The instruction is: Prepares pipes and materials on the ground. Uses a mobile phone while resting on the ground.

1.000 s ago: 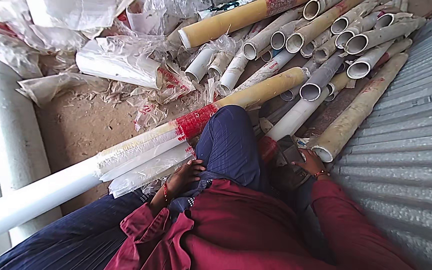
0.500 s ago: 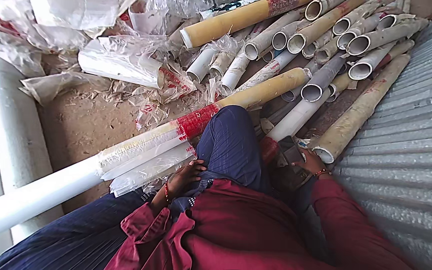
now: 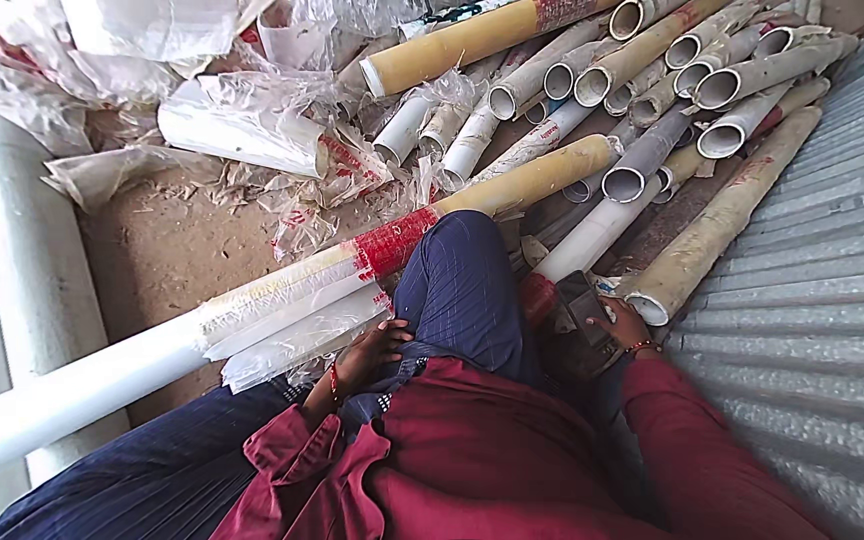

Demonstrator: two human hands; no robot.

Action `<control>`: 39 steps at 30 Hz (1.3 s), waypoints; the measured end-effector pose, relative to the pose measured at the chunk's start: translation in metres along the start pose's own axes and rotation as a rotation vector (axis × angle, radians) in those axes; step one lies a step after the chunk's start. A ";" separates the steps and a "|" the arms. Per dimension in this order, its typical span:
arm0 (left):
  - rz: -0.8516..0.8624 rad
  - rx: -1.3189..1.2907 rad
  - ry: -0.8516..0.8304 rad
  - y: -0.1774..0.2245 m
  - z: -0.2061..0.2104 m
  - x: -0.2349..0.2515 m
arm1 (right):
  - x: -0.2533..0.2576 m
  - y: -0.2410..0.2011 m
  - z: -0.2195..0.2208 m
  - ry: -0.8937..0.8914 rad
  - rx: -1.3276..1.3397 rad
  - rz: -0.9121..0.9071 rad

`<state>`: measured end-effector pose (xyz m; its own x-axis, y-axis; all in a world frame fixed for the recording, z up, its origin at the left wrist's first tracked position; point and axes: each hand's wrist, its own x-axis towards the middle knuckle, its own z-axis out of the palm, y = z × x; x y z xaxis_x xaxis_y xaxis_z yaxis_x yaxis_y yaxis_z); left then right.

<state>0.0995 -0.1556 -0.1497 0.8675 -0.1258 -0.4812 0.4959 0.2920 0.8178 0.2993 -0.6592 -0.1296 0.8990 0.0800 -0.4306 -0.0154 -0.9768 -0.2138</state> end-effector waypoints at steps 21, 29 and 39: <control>0.006 0.002 0.006 0.002 0.001 -0.001 | -0.008 0.041 -0.001 -0.103 0.237 0.060; 0.003 -0.010 0.013 0.000 0.001 -0.001 | -0.012 0.035 -0.004 -0.108 0.300 0.112; 0.000 -0.014 0.015 0.000 0.000 0.000 | -0.009 0.026 0.005 0.000 0.208 0.131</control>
<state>0.0990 -0.1559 -0.1497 0.8669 -0.1118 -0.4858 0.4952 0.3055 0.8133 0.2883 -0.6849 -0.1354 0.8836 -0.0445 -0.4662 -0.2214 -0.9169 -0.3321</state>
